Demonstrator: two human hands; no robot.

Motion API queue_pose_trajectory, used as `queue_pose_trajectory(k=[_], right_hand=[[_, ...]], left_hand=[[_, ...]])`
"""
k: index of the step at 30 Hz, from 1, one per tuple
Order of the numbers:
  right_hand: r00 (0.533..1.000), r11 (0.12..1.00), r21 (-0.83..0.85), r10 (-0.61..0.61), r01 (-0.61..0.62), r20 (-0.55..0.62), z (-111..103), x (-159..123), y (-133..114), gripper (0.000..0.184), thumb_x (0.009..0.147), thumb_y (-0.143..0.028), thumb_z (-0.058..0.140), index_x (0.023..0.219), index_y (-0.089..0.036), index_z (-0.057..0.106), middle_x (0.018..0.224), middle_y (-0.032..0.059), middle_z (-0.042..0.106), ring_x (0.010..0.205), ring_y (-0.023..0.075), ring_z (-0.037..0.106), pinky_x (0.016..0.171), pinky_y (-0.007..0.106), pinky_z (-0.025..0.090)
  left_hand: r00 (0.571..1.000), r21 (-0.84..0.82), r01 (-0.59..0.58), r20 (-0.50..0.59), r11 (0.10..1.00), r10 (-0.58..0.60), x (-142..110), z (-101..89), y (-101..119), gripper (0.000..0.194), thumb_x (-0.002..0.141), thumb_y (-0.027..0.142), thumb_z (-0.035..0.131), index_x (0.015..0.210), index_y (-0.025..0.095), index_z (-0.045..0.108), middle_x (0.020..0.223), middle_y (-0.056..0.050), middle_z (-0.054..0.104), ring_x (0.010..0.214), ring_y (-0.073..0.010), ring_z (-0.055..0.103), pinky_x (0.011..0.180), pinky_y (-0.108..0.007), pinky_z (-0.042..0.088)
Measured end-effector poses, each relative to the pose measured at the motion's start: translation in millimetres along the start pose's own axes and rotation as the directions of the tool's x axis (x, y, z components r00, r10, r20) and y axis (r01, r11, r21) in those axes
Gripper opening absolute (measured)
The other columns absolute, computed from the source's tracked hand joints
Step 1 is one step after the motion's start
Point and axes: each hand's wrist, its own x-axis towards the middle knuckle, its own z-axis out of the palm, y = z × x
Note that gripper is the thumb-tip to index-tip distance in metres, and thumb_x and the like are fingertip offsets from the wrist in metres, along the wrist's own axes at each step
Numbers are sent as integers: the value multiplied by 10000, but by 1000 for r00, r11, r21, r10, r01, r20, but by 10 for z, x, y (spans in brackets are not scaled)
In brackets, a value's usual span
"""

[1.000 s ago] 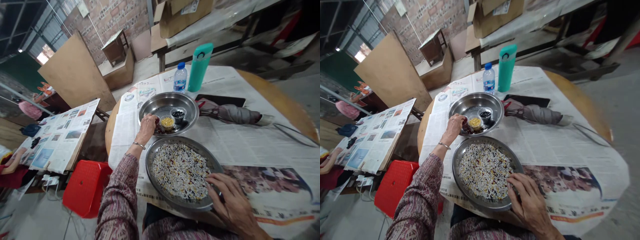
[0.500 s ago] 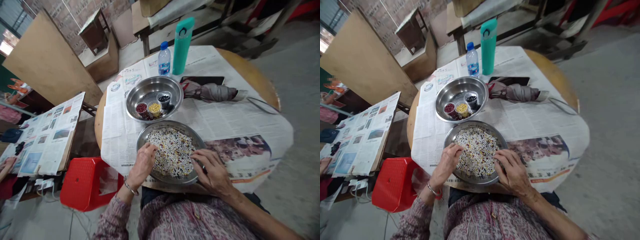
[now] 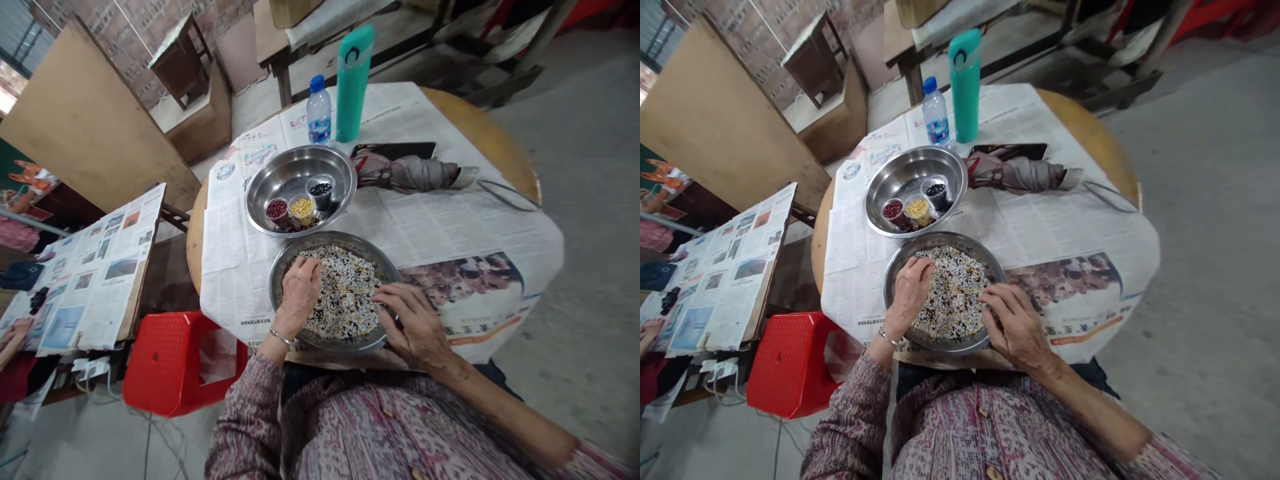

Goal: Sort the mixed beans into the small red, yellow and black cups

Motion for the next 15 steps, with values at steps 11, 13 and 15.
queue_pose_trajectory(k=[11,13,15], right_hand=[[1000,1000,-5,-18,18,-1,0,-1,7,222,899,-131,584,1085,-225,664,1061,96,693,1044,269,641,938,483,553],[1000,1000,-8,-18,18,5,-8,4,1,222,902,-133,584,1086,-228,665,1059,94,694,1043,268,641,938,483,551],[1000,1000,8,0,0,13,-17,7,-4,231,899,-137,585,1087,-237,674,1060,86,700,1046,266,643,944,480,548]], left_hand=[[942,-5,-224,256,975,218,-371,46,290,169,1000,195,542,1117,223,661,1150,-60,603,1079,-205,557,974,-341,526],[948,6,-186,262,982,178,-420,23,224,255,999,99,454,1089,219,661,1095,-56,616,1026,-192,572,925,-321,538],[968,15,-120,222,993,114,-451,-31,114,330,970,38,436,1138,231,643,1077,-49,628,1018,-187,584,921,-319,539]])
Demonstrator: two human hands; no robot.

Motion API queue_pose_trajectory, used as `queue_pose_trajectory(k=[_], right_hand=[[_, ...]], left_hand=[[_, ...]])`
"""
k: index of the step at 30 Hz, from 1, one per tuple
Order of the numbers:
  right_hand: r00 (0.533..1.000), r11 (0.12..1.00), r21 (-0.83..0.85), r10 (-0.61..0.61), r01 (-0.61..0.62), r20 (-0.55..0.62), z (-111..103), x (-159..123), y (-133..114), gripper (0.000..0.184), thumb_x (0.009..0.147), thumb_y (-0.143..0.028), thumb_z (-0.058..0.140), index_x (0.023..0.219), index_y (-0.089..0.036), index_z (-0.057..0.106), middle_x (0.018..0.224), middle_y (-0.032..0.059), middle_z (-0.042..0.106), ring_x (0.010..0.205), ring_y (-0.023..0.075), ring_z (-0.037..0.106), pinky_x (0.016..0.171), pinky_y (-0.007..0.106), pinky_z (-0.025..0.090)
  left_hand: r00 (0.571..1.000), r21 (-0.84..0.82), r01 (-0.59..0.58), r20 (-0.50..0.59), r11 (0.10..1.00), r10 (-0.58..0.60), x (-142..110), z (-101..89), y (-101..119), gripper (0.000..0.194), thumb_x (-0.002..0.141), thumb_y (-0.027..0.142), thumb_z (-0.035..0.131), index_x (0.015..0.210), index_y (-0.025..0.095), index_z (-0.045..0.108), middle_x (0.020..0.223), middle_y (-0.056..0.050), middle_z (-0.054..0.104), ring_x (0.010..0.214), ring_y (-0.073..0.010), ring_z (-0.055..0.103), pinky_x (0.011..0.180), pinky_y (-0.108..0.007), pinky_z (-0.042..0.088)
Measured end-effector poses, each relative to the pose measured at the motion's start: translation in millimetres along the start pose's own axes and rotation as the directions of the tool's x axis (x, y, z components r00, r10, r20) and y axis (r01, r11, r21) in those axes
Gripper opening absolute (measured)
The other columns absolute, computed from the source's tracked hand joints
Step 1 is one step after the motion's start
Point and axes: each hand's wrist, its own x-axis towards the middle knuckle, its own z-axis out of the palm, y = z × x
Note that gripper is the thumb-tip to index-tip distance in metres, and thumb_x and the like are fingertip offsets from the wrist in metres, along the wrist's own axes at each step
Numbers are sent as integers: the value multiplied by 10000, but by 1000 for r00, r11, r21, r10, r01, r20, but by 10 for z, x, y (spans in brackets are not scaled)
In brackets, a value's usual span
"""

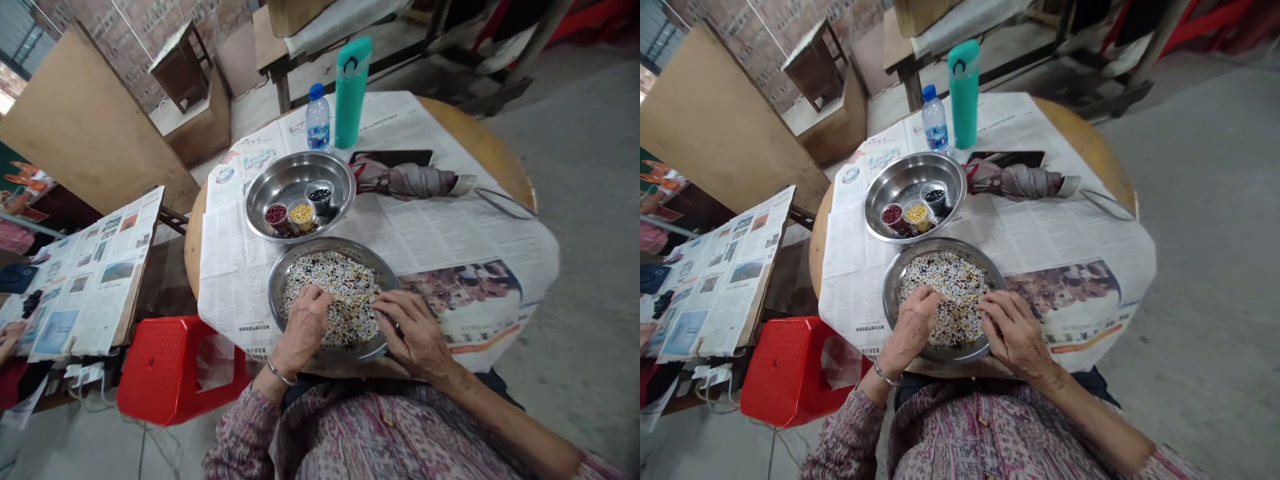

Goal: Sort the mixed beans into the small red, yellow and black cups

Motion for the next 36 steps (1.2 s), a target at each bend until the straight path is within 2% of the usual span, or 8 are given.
queue_pose_trajectory(k=[4,6,9,16,21,27,31,36], right_hand=[[1000,1000,20,18,-18,8,-11,5,-5,233,889,-137,587,1075,-240,684,1054,81,705,1043,264,642,944,471,548],[1000,1000,13,17,-17,8,-14,9,-9,226,891,-136,584,1068,-240,679,1050,81,703,1040,264,641,944,474,545],[1000,1000,-4,-2,2,11,-18,15,-14,216,900,-125,576,1064,-237,661,1042,83,693,1036,263,633,941,472,542],[1000,1000,-5,-1,1,14,-9,0,1,220,896,-135,578,1070,-236,668,1052,84,696,1040,266,633,942,478,537],[1000,1000,-19,-9,9,11,-14,13,-12,221,902,-119,566,1067,-234,656,1051,85,689,1044,260,620,941,464,532],[1000,1000,-13,-12,12,12,-33,22,-22,229,898,-123,576,1081,-226,667,1061,91,690,1052,269,626,952,474,529],[999,999,-32,-42,42,8,-22,16,-9,234,900,-110,574,1091,-219,654,1064,96,681,1049,267,626,957,469,526],[997,992,-94,-78,80,21,-49,33,-26,198,903,-121,594,1066,-225,638,1040,86,692,1027,264,637,1047,526,470]], left_hand=[[990,21,105,-98,994,-103,-131,-105,-161,346,960,28,460,1214,224,589,1149,-59,636,1096,-203,589,1031,-384,508],[982,51,153,-123,987,-146,-221,-137,-141,265,972,165,576,1231,217,564,1247,-90,596,1161,-248,566,1043,-442,505],[985,33,166,-53,986,-164,-340,-135,10,439,899,338,734,1269,217,531,1254,-105,556,1168,-278,556,988,-436,538],[994,-30,-28,100,999,31,-112,98,280,241,1001,93,443,1122,219,608,1064,-56,590,959,-180,595,847,-285,543],[997,70,14,-71,997,-9,259,51,158,295,973,60,438,1153,223,605,1149,-73,611,1065,-221,576,897,-330,528],[948,116,225,-255,967,-190,422,-81,29,423,983,392,601,1349,188,540,1409,-167,506,1231,-329,501,983,-483,512],[993,69,38,-110,997,-31,334,21,119,261,1007,315,573,1249,239,633,1240,-78,578,1143,-232,539,1025,-409,504],[981,69,-193,10,979,192,62,114,275,242,997,375,587,1176,236,671,1242,-62,583,1122,-227,531,978,-370,528]])
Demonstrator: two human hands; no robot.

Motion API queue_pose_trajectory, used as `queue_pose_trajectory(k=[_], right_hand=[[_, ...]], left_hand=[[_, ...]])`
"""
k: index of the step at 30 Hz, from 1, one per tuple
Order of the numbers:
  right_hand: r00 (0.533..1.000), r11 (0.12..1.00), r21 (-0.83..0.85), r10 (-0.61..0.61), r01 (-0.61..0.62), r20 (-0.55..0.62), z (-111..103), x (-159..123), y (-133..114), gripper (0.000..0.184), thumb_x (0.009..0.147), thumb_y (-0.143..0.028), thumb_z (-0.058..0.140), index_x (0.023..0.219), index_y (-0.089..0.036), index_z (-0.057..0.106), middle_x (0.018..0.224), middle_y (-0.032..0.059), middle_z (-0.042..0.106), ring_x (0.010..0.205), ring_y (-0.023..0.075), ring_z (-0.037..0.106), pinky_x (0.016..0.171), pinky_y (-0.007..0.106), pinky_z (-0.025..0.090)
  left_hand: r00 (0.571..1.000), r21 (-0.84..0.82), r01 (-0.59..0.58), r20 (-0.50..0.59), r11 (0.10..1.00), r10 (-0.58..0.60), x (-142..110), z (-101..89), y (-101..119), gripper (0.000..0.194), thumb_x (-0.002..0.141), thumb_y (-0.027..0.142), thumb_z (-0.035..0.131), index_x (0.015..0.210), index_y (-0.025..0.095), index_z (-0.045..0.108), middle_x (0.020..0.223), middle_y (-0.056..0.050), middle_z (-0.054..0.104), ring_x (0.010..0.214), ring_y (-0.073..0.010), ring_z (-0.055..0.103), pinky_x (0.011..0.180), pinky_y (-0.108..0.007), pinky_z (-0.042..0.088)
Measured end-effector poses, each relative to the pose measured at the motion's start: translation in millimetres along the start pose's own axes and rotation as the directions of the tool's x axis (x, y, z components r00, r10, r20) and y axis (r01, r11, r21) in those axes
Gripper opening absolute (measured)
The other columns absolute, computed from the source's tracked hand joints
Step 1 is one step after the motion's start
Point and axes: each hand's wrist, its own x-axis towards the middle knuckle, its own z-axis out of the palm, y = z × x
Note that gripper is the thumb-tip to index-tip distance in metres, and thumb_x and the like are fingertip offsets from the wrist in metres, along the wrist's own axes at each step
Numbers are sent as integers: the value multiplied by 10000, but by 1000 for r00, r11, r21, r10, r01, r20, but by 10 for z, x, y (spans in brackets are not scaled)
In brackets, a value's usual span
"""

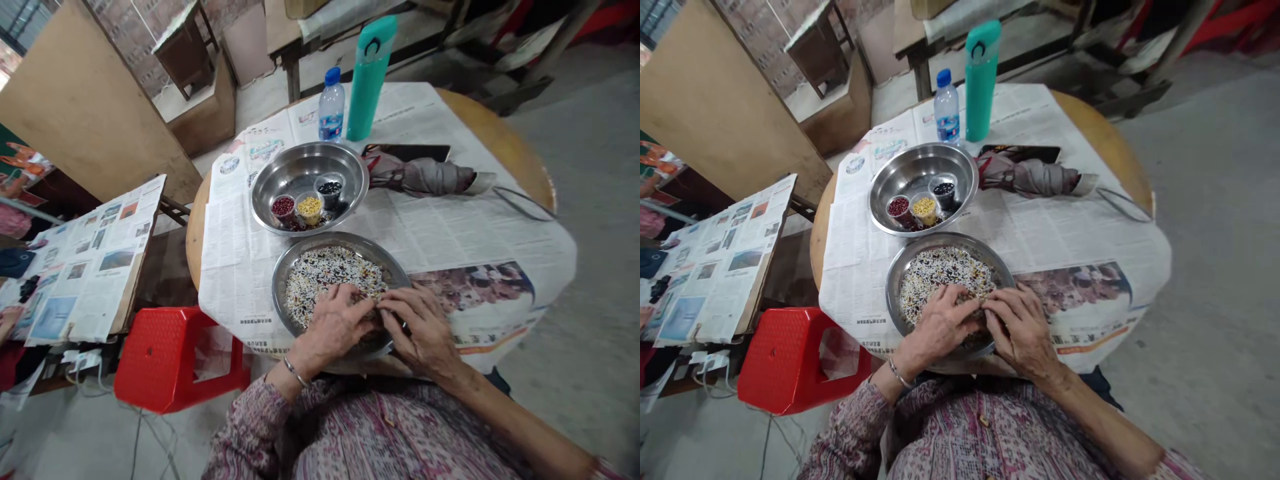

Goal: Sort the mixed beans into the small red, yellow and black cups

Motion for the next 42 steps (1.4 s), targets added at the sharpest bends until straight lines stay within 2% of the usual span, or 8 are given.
queue_pose_trajectory(k=[3,7,15,22,27,34,38,42], right_hand=[[1000,1000,-9,-24,24,4,-69,108,-21,197,887,-144,647,1062,-235,646,1011,66,713,993,253,657,1083,527,438],[998,997,45,-59,59,10,-104,494,-23,145,902,-169,654,1021,-251,659,927,37,735,891,226,680,1012,455,477],[985,987,-155,-9,36,172,287,1927,89,243,968,-272,522,978,-196,753,935,100,773,892,257,664,798,407,462],[752,909,-415,239,50,614,665,2619,109,277,928,-268,554,1020,-184,801,985,140,767,956,272,651,745,368,412],[719,911,-412,267,29,641,789,2637,138,304,904,-222,561,1100,-199,791,1022,151,764,940,277,663,720,357,409],[828,952,-300,209,-51,521,676,2476,203,301,937,-245,479,1042,-156,747,1062,167,744,1008,301,642,821,394,453],[880,994,-104,63,-15,471,396,1975,149,261,958,-285,467,965,-205,715,989,125,749,913,261,643,823,391,472],[819,981,172,-173,92,546,164,1179,-4,201,951,-268,501,883,-209,681,855,68,725,817,212,645,765,352,491]], left_hand=[[998,66,31,47,997,-34,-181,-30,-9,173,1018,230,522,1064,220,688,1147,-46,624,1037,-205,552,899,-329,541],[969,55,247,-40,967,-245,-401,-58,-102,187,1004,141,515,1056,220,677,1064,-39,633,989,-188,575,854,-295,544],[925,-108,299,-213,948,-316,-457,80,-130,178,1036,221,493,1134,235,641,1006,-24,650,947,-173,625,851,-299,557],[926,-57,311,-205,949,-316,-453,103,-130,124,1015,225,538,1086,236,639,989,-18,671,936,-182,640,823,-305,550],[928,-44,310,-203,950,-312,-456,122,-133,129,1027,239,512,1056,234,638,970,-18,671,918,-183,634,809,-306,544],[922,-56,307,-228,950,-312,-455,124,-125,139,1032,237,496,1068,226,630,966,-26,662,932,-191,623,824,-311,546],[903,-99,315,-276,944,-330,-462,131,-127,195,1020,145,443,1119,199,601,991,-41,644,948,-198,609,850,-321,556],[880,-178,320,-310,931,-361,-463,121,-111,293,982,51,387,1186,172,559,1087,-71,636,1033,-203,601,939,-340,553]])
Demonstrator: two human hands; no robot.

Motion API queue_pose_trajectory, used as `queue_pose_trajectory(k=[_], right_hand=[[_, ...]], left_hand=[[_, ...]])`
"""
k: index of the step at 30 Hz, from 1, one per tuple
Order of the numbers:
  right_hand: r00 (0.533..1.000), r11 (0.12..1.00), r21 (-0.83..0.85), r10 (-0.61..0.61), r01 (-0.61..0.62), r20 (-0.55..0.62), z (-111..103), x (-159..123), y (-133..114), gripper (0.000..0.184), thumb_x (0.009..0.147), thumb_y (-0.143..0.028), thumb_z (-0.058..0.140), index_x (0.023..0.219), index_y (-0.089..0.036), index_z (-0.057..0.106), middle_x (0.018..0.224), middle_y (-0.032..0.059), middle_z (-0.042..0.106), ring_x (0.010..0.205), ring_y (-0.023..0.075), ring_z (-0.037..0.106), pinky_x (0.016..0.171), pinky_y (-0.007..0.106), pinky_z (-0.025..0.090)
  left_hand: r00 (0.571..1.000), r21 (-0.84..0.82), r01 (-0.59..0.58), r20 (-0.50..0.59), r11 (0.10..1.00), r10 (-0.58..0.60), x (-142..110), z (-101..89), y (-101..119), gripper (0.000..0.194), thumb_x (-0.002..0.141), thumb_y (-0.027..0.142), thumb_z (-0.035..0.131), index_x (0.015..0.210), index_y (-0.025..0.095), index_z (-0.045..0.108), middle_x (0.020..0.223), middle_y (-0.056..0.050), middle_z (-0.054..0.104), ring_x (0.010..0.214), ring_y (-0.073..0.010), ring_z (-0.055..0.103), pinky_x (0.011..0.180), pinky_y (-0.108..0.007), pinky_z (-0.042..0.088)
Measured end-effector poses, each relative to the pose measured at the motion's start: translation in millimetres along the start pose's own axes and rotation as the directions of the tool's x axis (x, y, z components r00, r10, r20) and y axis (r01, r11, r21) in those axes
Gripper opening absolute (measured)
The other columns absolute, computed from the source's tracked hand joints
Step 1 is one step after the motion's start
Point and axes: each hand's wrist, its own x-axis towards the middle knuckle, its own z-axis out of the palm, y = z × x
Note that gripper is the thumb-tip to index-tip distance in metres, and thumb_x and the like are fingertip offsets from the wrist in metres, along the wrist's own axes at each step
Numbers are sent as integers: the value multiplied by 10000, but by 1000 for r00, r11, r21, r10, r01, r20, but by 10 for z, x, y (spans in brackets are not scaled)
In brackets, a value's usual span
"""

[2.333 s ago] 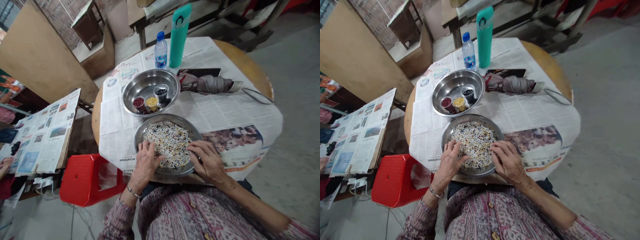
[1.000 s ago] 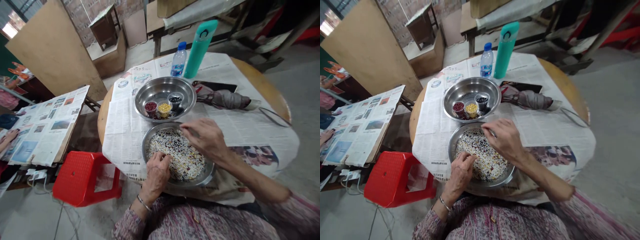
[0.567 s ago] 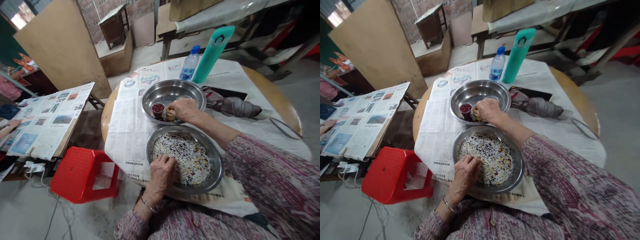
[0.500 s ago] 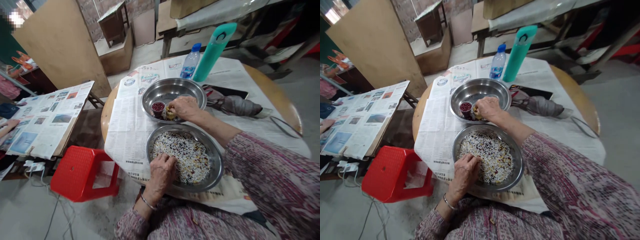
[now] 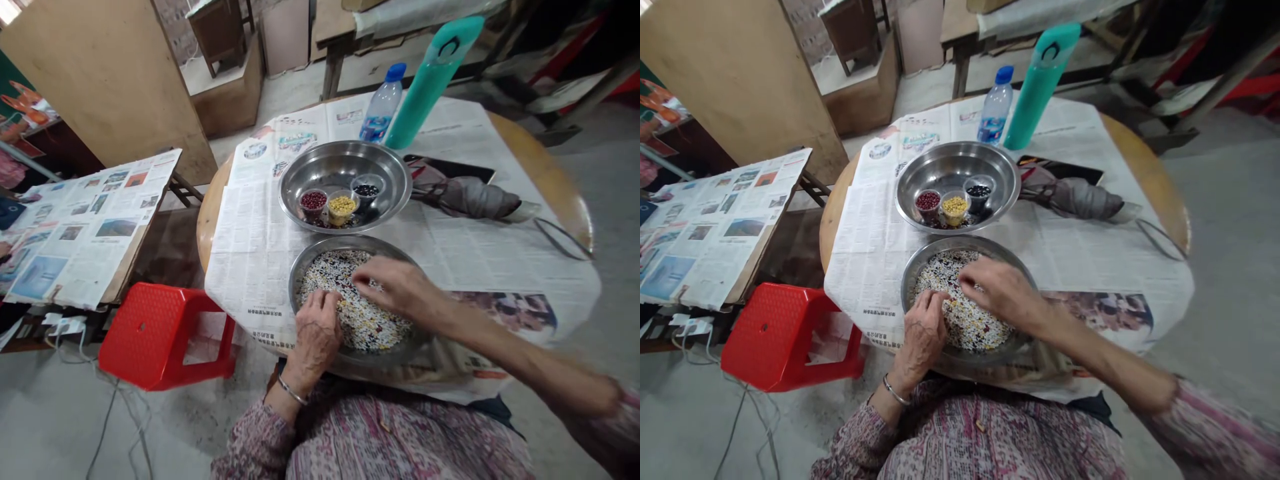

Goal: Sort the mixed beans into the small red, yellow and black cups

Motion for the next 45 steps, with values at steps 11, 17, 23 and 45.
queue_pose_trajectory(k=[11,17,23,45], right_hand=[[990,961,-249,-97,119,100,474,-182,-41,216,946,-123,480,899,-178,684,836,99,709,824,232,625,762,343,465],[981,925,-327,181,-192,-62,342,167,254,260,967,-191,474,951,-159,731,906,122,738,852,239,637,749,339,445],[994,994,-108,1,12,111,529,322,-130,214,929,-132,530,989,-177,731,951,95,719,930,207,626,771,292,445],[993,998,-49,49,-44,109,378,-342,-40,183,943,-137,490,985,-201,656,930,69,676,812,180,664,738,296,534]], left_hand=[[996,-99,40,-80,994,-48,-6,-6,-14,428,885,-37,385,1217,172,555,1187,-107,627,1177,-206,600,1083,-372,512],[994,-114,21,-103,993,-33,1,-27,-6,413,894,-33,372,1196,171,565,1155,-105,617,1148,-206,603,1064,-379,526],[963,-175,8,-264,985,-55,-23,14,-22,445,911,5,382,1303,171,513,1304,-146,541,1271,-231,530,1122,-430,482],[972,154,115,186,981,-144,72,-46,65,214,988,95,485,1052,228,640,1002,-29,641,896,-156,628,819,-255,547]])
